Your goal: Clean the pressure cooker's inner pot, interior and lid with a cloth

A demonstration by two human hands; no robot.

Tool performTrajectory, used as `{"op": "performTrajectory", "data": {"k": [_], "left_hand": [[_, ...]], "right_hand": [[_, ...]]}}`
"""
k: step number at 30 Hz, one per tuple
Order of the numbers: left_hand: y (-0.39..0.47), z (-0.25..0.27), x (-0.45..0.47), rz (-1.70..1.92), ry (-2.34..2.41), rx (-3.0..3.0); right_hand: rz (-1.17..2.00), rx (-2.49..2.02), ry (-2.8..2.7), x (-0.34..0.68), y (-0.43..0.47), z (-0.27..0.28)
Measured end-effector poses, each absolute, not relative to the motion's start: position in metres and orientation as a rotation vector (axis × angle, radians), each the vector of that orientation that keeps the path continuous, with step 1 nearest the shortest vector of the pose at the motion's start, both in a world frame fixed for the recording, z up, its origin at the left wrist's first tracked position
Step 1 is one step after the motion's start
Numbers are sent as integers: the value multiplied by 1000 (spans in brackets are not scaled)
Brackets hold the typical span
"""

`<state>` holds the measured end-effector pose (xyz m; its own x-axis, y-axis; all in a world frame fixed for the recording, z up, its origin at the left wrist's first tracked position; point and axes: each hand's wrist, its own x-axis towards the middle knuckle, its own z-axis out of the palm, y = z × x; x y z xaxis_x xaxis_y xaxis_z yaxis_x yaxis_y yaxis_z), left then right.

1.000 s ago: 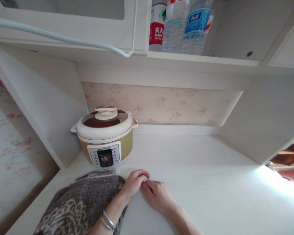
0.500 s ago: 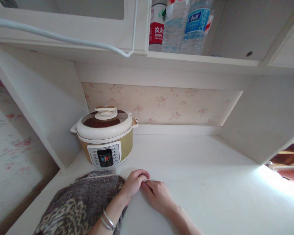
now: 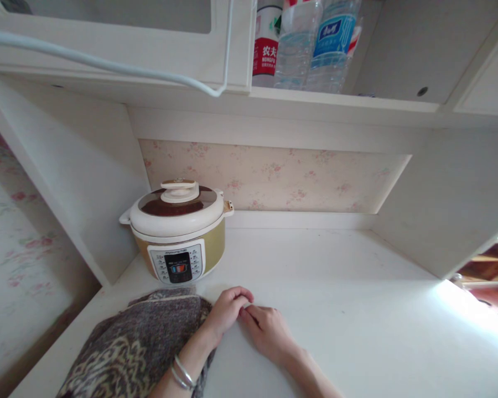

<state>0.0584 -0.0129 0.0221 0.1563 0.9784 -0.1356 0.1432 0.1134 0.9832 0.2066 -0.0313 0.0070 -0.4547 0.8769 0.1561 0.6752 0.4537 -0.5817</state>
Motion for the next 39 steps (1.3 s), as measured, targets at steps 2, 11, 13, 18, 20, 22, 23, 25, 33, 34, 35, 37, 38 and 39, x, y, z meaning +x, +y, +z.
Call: {"op": "performTrajectory", "data": {"k": [2,11,13,18,20,22,23,25,33,34,35,37,38,39], "left_hand": [[-13,22,58,929,1237,1285],[-16,30,59,912,1249,1274],[-17,30,59,917,1253,1290],[-16,26,58,937,1230,1287],[-15,24,58,947,1222,1287],[-13,22,57,961,1213,1287],[-13,22,57,967,1210,1283],[-12,21,57,980,1203,1266],[-10,24,54,991,1159,1139],[-10,24,54,995,1146,1123],[-10,24,54,998,1132,1105],[-9,25,53,1009,1105,1076],[-8,26,53,1016,1097,1066],[-7,26,53,1021,1092,1057]], "right_hand": [[622,-1304,-2270,207,-31,8],[614,-1307,-2271,206,-32,9],[602,-1313,-2273,206,-31,8],[600,-1314,-2276,206,-32,6],[586,-1321,-2277,205,-33,4],[568,-1338,-2276,203,-34,3],[560,-1346,-2274,203,-34,2],[549,-1358,-2272,202,-35,2],[660,-1350,-2207,199,-37,3],[725,-1359,-2152,198,-35,2],[818,-1375,-2067,198,-33,0],[1047,-1416,-1828,199,-22,2],[1137,-1428,-1702,199,-14,7],[1189,-1431,-1598,200,-5,15]]}}
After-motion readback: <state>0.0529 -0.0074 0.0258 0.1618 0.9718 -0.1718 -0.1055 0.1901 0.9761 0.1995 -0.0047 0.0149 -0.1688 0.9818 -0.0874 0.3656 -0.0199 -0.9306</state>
